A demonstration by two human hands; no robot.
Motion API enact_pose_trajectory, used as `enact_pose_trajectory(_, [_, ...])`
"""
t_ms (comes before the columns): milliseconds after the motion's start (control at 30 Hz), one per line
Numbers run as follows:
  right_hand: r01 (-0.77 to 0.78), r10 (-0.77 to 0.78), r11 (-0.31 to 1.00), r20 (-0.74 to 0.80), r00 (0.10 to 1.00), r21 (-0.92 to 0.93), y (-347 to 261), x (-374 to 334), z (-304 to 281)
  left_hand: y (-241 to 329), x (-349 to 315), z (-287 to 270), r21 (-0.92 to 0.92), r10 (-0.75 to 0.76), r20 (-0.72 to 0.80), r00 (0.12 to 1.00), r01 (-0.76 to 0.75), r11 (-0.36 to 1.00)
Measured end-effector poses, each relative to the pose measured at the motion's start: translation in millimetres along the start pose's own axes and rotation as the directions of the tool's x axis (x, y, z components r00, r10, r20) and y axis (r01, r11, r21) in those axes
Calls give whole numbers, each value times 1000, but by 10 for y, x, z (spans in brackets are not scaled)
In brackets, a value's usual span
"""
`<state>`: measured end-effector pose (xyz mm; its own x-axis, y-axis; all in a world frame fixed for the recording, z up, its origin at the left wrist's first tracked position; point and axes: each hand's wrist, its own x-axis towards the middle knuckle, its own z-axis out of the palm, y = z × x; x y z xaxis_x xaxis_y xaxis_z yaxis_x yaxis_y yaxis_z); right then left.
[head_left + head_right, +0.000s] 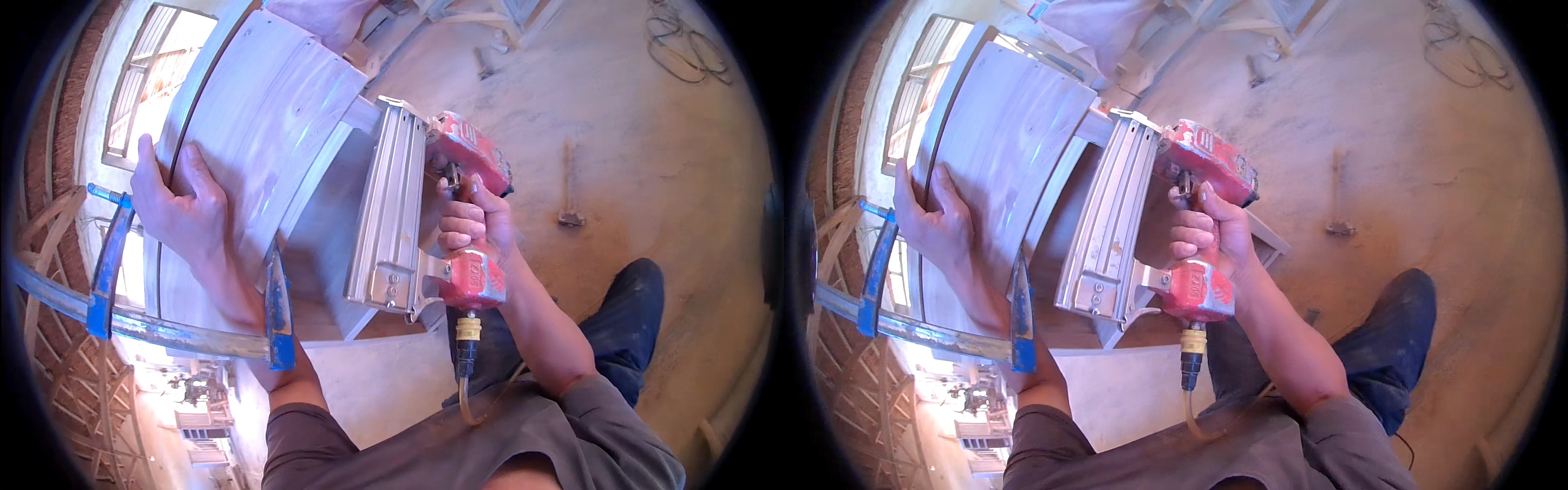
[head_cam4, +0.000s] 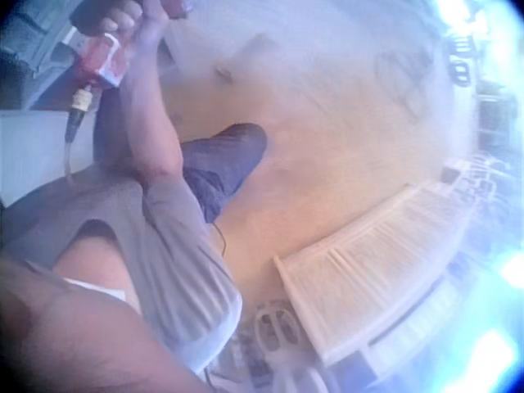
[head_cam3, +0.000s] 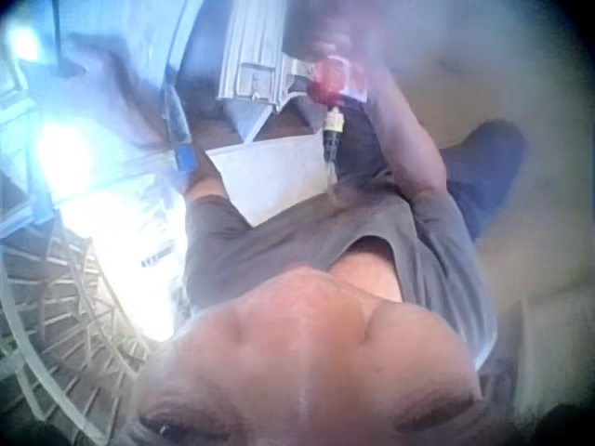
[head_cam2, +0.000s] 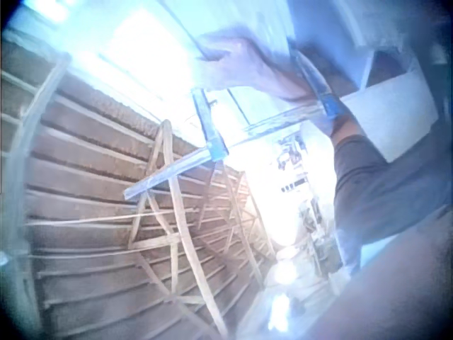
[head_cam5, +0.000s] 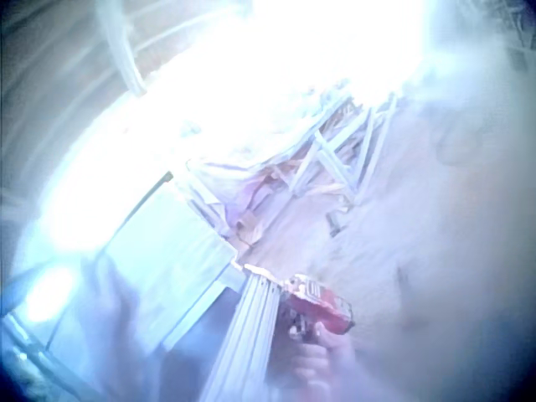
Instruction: The person assembles a wooden cabinet by fitting a side panel, securing it with clamps, tapping it with a hammer, and fastening it using a pneumatic nail gun. The person walks to retrieve tools and returns to complete the attachment.
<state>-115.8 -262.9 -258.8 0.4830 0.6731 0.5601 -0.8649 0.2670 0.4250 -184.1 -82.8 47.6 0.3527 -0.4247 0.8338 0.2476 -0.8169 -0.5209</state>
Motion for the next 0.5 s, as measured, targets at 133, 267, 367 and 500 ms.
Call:
enact_pose_trajectory(133, [-23,24,998,-15,1000,50,-72,23,-54,-63,-86,-144,-30,121,37,992,-120,992])
enact_pose_trajectory(267, [-25,28,999,-72,997,45,-186,-32,-161,-488,-667,-570,191,166,131,977,-189,963])
enact_pose_trajectory(367, [-75,78,993,-40,996,87,-157,-21,-140,-102,-1531,-1394,198,-508,-72,858,512,836])
enact_pose_trajectory(500, [-98,110,984,-71,991,149,-185,-1,-26,882,-1578,-1931,378,-454,117,883,383,843])
